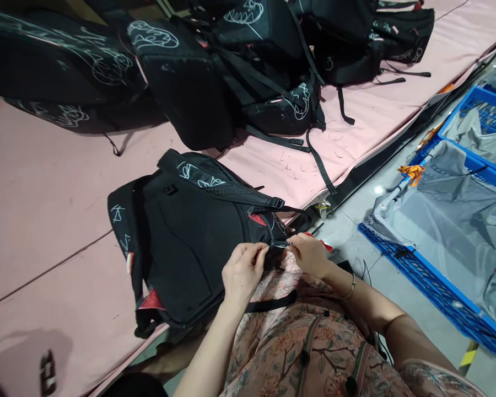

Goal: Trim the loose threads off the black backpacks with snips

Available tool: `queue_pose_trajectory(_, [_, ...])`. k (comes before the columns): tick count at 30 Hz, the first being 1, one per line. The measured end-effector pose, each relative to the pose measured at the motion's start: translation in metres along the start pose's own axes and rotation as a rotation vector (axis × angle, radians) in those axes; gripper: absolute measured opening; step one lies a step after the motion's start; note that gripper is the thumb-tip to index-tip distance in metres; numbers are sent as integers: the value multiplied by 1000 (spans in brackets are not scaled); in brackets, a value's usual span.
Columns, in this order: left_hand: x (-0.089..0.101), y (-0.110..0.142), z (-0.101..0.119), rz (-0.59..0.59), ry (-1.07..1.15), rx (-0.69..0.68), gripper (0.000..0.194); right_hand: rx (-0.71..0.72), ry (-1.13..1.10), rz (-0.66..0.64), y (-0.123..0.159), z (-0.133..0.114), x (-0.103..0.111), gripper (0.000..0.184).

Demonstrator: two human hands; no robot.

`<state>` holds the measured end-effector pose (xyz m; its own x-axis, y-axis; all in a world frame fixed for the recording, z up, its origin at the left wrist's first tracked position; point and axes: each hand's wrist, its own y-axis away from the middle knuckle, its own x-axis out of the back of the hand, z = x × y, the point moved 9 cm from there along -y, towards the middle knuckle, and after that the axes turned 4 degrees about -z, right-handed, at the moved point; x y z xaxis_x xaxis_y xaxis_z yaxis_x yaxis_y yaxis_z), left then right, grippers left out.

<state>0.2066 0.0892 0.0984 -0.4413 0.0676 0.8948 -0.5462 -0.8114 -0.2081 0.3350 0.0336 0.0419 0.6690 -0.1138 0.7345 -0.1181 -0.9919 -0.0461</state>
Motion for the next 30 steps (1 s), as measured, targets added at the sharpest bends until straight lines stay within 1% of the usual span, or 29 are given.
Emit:
queue_pose_trajectory(5, [-5,-3,-4,30,22,63,15,24,82,-50,-4,-7,-5,19])
queue_pose_trajectory(8, [-7,-3,-8,45,58,99,15,35,95,-82,-6,-9,-7,22])
queue_pose_trajectory(11, [-8,-3,-10,49,79,121,14,51,90,-85,-8,-10,-5,24])
queue_pose_trajectory(20, [-8,-2,-9,49,80,116,13,95,94,-90,-10,-12,-2,27])
queue_pose_trajectory(25, [-7,-1,-10,62,84,118,14,126,53,-84,-8,-13,-1,29])
queue_pose_trajectory(30, [-9,-1,-10,63,99,113,15,89,48,-84,-9,-9,-5,23])
